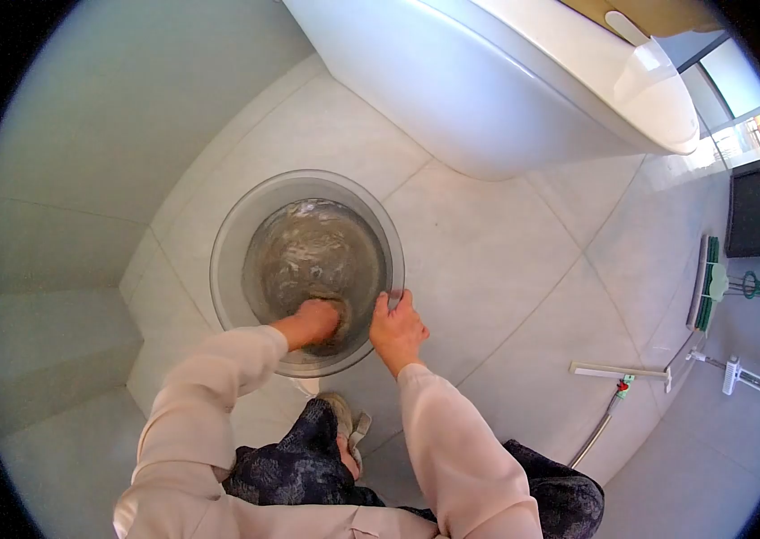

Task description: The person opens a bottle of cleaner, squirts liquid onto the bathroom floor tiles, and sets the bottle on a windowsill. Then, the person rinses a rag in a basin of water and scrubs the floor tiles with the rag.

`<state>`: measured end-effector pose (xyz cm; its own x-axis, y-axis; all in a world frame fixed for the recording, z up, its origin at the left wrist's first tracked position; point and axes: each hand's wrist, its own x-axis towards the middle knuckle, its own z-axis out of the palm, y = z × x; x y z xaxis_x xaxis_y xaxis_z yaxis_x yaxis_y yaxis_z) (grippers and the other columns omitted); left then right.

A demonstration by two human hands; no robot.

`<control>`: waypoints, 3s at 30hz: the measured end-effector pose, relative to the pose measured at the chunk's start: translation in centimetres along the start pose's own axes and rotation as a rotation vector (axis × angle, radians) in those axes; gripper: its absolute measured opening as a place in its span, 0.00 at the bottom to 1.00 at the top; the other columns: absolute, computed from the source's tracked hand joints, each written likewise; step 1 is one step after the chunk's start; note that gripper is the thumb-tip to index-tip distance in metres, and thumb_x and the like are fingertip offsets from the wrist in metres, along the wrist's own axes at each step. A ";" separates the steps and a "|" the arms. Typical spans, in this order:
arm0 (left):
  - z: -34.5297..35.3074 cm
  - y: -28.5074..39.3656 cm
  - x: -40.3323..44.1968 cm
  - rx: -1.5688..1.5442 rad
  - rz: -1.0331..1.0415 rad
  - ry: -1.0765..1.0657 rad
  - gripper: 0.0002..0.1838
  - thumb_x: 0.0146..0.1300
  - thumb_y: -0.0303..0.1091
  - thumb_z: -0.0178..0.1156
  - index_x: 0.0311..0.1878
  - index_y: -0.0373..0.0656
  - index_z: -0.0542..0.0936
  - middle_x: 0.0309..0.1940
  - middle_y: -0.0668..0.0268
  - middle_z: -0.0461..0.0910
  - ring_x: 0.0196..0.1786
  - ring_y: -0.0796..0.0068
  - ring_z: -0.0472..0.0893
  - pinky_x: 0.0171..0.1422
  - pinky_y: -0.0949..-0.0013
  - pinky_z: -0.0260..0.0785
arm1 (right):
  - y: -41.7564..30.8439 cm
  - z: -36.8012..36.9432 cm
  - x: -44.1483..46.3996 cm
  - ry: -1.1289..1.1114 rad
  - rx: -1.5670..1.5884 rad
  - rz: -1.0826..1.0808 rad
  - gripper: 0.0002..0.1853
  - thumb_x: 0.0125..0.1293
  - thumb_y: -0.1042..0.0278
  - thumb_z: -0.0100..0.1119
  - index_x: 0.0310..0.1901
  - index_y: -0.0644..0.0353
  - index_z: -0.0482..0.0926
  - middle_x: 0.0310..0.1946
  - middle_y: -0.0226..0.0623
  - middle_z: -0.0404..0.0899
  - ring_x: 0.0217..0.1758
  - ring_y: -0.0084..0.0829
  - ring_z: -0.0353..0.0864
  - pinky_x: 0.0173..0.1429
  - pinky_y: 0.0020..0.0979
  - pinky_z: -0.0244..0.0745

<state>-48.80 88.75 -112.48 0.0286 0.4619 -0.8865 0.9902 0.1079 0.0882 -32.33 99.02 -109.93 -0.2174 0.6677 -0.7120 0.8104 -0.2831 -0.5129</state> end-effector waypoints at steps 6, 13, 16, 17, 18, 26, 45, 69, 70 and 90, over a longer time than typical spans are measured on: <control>-2.9 2.9 6.6 -0.148 0.007 0.436 0.09 0.55 0.30 0.54 0.32 0.43 0.85 0.34 0.56 0.84 0.40 0.56 0.83 0.45 0.58 0.76 | 0.6 0.2 0.0 0.019 -0.041 -0.011 0.20 0.65 0.46 0.46 0.48 0.52 0.73 0.32 0.40 0.81 0.44 0.46 0.79 0.56 0.47 0.58; -6.6 -6.0 6.7 0.074 -0.239 0.482 0.07 0.55 0.29 0.56 0.31 0.45 0.84 0.32 0.60 0.84 0.37 0.59 0.84 0.41 0.60 0.76 | 1.3 1.0 -3.0 -0.101 -0.070 0.049 0.20 0.66 0.47 0.45 0.50 0.53 0.72 0.33 0.43 0.82 0.45 0.47 0.80 0.56 0.49 0.57; -3.4 -8.3 3.5 0.144 -0.292 0.319 0.07 0.56 0.29 0.57 0.34 0.46 0.84 0.35 0.61 0.84 0.41 0.61 0.83 0.45 0.61 0.75 | 2.1 0.7 -5.2 -0.128 -0.027 0.116 0.21 0.66 0.48 0.44 0.50 0.54 0.71 0.32 0.43 0.82 0.45 0.47 0.79 0.56 0.50 0.56; -2.4 -8.7 2.3 0.142 -0.280 0.299 0.07 0.56 0.29 0.57 0.34 0.46 0.84 0.35 0.61 0.84 0.41 0.61 0.83 0.45 0.61 0.75 | 2.3 0.4 -5.8 -0.138 -0.029 0.137 0.21 0.66 0.48 0.44 0.50 0.54 0.71 0.32 0.43 0.82 0.45 0.47 0.79 0.56 0.50 0.56; -1.4 -8.9 1.1 0.162 -0.310 0.221 0.08 0.58 0.29 0.55 0.34 0.47 0.85 0.37 0.63 0.84 0.44 0.64 0.83 0.45 0.62 0.75 | 2.4 0.1 -6.2 -0.112 -0.003 0.098 0.21 0.66 0.48 0.44 0.50 0.55 0.71 0.32 0.43 0.82 0.45 0.47 0.79 0.57 0.50 0.56; -3.8 -8.9 -3.3 0.149 -0.265 0.127 0.09 0.58 0.32 0.58 0.39 0.42 0.83 0.39 0.60 0.83 0.43 0.58 0.82 0.48 0.58 0.74 | -4.1 -2.4 -0.9 -0.011 0.065 -0.005 0.24 0.67 0.43 0.43 0.49 0.58 0.73 0.38 0.43 0.81 0.47 0.44 0.78 0.58 0.48 0.55; 9.8 6.7 -13.8 -0.226 0.326 -0.255 0.14 0.55 0.40 0.56 0.46 0.58 0.81 0.37 0.66 0.81 0.47 0.59 0.77 0.49 0.51 0.68 | 9.4 5.6 -18.6 -0.839 -0.128 -0.217 0.20 0.59 0.46 0.55 0.39 0.55 0.81 0.39 0.45 0.81 0.46 0.49 0.79 0.46 0.65 0.62; 19.7 4.9 -12.4 -0.918 -0.162 0.174 0.08 0.60 0.38 0.60 0.35 0.44 0.77 0.27 0.64 0.78 0.33 0.73 0.78 0.40 0.67 0.70 | 6.5 9.8 -10.1 -0.514 -0.043 -0.161 0.17 0.60 0.55 0.52 0.50 0.47 0.77 0.41 0.32 0.82 0.50 0.38 0.78 0.54 0.54 0.60; 20.2 5.5 -13.1 -0.943 -0.183 0.181 0.09 0.60 0.38 0.60 0.35 0.44 0.77 0.27 0.64 0.78 0.33 0.73 0.78 0.40 0.68 0.70 | 6.8 9.1 -10.3 -0.521 -0.045 -0.149 0.17 0.61 0.54 0.52 0.50 0.46 0.77 0.41 0.30 0.82 0.50 0.37 0.78 0.54 0.54 0.60; 5.3 12.0 -9.3 -1.681 0.039 -0.075 0.07 0.56 0.24 0.65 0.35 0.40 0.76 0.29 0.72 0.76 0.33 0.84 0.75 0.39 0.78 0.69 | 14.6 5.0 -16.3 -0.805 -0.345 0.029 0.37 0.63 0.33 0.41 0.46 0.67 0.77 0.50 0.56 0.77 0.56 0.56 0.74 0.58 0.72 0.50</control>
<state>-36.51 81.06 -105.56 0.1028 0.4517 -0.8862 -0.2434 0.8753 0.4179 -19.70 80.59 -108.19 -0.4062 -0.0621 -0.9117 0.9128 0.0187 -0.4080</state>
